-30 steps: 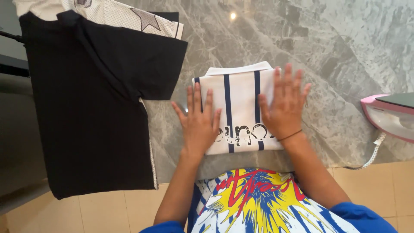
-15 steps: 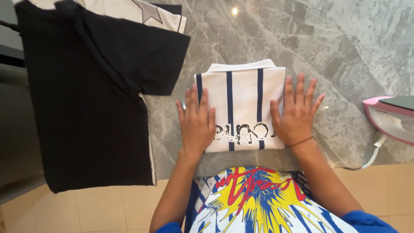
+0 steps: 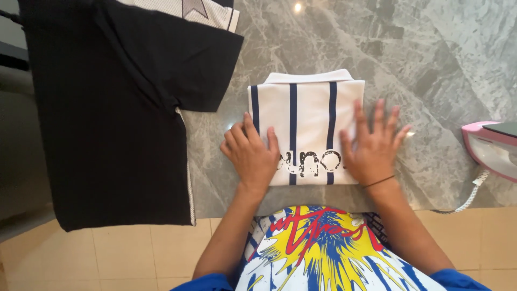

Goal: Ironing and folding multiple shirts on a table.

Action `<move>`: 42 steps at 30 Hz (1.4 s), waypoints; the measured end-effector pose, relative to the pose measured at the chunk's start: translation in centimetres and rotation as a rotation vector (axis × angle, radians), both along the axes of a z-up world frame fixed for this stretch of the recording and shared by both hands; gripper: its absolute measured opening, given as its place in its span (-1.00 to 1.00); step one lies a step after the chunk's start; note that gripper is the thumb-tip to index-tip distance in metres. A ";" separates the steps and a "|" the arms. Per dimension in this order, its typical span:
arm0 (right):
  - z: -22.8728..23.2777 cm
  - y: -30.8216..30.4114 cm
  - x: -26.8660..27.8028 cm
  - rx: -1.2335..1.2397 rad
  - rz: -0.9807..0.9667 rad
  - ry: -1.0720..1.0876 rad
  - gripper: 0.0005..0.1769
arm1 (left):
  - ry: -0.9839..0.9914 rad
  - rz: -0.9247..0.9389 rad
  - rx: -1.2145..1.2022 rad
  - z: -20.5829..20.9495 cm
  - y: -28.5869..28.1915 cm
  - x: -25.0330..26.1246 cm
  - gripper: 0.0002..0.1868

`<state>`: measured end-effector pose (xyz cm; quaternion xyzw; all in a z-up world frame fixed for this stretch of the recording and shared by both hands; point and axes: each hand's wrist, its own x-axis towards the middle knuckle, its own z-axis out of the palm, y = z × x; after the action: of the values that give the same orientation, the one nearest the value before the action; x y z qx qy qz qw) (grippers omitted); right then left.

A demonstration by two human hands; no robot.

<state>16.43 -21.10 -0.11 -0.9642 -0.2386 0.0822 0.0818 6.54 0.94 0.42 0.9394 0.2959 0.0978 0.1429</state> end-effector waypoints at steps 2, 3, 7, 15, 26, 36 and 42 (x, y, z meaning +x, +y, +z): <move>0.4 -0.7 0.4 0.172 -0.076 -0.036 -0.20 | 0.054 0.060 -0.173 0.2 0.2 0.2 -0.33; 0.6 0.2 0.1 0.172 -0.074 -0.036 -0.20 | 0.054 0.062 -0.173 0.1 0.5 0.5 -0.33; 0.5 3.5 -0.9 0.274 0.136 0.002 -0.22 | 0.081 0.072 -0.310 0.3 1.7 1.7 -0.42; 0.2 2.9 0.8 0.024 0.045 -0.084 -0.27 | 0.017 0.002 -0.451 -0.3 2.7 1.4 -0.65; 2.6 5.8 1.3 0.252 0.180 -0.227 -0.45 | -0.422 0.297 -2.018 -0.8 3.8 1.8 -0.43; 10.0 10.1 1.4 0.575 0.019 0.488 -0.61 | -0.476 -0.395 -1.563 4.5 0.5 0.7 -0.28; 5.9 8.3 0.5 0.816 0.011 0.603 -0.72 | -0.408 -0.560 -1.817 1.1 1.6 -1.9 0.01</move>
<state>16.94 -12.85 5.82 -0.7857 -0.2221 0.2573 0.5168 4.63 2.56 1.55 0.4725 -0.0059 -0.0444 0.8802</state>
